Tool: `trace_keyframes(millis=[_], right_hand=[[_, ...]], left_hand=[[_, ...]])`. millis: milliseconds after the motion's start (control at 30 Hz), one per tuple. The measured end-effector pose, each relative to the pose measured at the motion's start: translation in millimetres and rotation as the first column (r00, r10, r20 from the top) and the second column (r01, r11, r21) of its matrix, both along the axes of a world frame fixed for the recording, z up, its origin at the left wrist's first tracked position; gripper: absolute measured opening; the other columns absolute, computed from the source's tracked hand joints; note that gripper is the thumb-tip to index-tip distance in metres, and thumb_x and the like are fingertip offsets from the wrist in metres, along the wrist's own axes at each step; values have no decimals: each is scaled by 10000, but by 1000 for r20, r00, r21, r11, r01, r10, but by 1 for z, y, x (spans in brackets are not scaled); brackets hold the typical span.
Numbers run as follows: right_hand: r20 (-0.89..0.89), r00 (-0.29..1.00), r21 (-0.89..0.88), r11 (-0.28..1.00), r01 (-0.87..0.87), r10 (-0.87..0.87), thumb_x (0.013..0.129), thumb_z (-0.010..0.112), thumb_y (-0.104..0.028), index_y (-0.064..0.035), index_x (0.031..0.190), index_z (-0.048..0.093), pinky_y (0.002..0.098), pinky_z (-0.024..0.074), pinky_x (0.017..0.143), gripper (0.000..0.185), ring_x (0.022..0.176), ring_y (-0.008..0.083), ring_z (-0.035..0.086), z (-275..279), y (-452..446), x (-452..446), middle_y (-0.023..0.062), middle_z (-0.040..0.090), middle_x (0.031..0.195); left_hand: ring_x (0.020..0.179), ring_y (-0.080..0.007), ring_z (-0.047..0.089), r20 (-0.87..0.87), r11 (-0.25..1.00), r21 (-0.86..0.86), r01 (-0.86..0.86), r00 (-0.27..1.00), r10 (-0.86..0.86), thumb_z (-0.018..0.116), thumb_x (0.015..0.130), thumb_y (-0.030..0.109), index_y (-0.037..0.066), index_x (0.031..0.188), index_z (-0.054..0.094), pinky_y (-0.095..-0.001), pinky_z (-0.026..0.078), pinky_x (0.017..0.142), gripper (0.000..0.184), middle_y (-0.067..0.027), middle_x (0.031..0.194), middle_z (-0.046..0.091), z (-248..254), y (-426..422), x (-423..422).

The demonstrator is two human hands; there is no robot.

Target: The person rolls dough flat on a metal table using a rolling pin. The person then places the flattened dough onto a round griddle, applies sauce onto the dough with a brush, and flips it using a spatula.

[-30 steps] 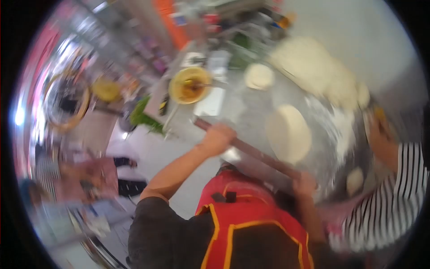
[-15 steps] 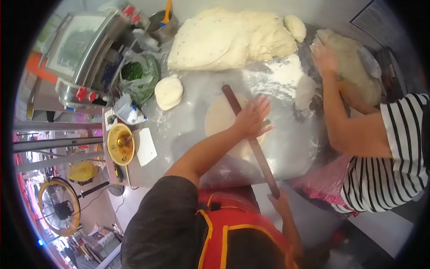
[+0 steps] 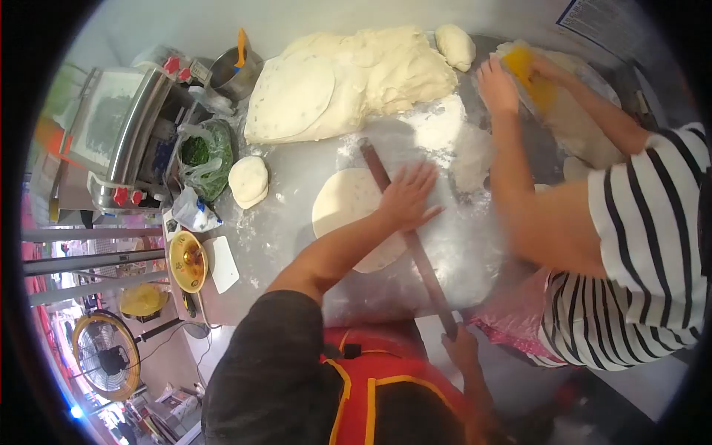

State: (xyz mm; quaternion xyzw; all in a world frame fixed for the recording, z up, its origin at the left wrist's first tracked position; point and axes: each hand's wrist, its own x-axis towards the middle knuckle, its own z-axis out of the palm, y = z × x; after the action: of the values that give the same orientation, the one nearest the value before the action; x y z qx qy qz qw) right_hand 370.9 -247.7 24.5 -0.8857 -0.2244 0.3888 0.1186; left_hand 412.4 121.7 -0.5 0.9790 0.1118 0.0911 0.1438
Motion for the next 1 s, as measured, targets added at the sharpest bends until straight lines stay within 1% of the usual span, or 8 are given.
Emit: trace_keyframes(millis=[133,233,333,467,600,800,900,1000], right_hand=[[-8,1000,52,999,11,-10,757,714,-279,-21,919,569,472,492,724,337,798,401,635,10,6,-6,196,651,806],[-80,995,-18,998,-64,62,786,674,-327,-38,924,570,482,496,710,337,781,403,637,3,15,-36,188,652,781],[-62,994,-38,995,-88,86,818,630,-356,-39,936,566,489,500,717,344,785,404,643,7,24,-62,192,657,787],[10,1000,-53,999,5,-4,826,620,-359,-29,945,560,494,495,733,355,815,409,640,-4,24,-79,209,658,806],[-10,1000,-112,994,-1,0,803,661,-310,-12,985,556,489,488,757,365,857,408,629,8,46,-97,216,655,881],[-89,995,117,993,-25,35,804,641,-346,-47,982,559,480,483,770,358,850,396,619,-9,78,-144,201,646,880],[-107,994,300,953,36,-4,796,649,-331,-59,992,566,481,487,758,345,859,391,617,-3,89,-145,194,646,895],[-87,996,144,990,2,10,789,656,-323,-53,1006,570,458,498,756,357,877,392,615,13,85,-130,197,646,905]], left_hand=[[1418,-309,212,2,998,54,15,1000,-15,472,903,505,23,1418,339,-497,109,1154,718,-154,1506,294,1,4,-31],[1412,-302,230,-12,994,-105,-19,1000,18,539,894,421,0,1383,370,-515,127,1148,666,-173,1488,310,1,23,-129],[1404,-314,243,-94,1000,28,-15,995,18,548,898,388,-16,1361,394,-515,139,1147,633,-191,1471,327,23,29,-175],[1393,-314,261,141,994,-44,100,986,-92,539,898,405,-35,1351,404,-503,142,1149,647,-192,1451,357,6,34,-98],[1373,-337,280,88,999,6,51,995,-52,565,871,424,-23,1352,405,-507,144,1145,676,-200,1434,371,6,40,-141],[1384,-395,243,31,984,-174,-30,999,36,616,837,344,6,1384,367,-531,168,1130,689,-196,1456,344,-8,60,-264],[1387,-398,237,-47,993,-95,-74,996,70,614,839,290,4,1395,348,-519,184,1131,679,-197,1464,329,10,57,-295],[1388,-397,235,-94,995,-93,-34,995,25,592,856,257,1,1408,324,-508,183,1138,664,-206,1470,315,33,51,-276]])
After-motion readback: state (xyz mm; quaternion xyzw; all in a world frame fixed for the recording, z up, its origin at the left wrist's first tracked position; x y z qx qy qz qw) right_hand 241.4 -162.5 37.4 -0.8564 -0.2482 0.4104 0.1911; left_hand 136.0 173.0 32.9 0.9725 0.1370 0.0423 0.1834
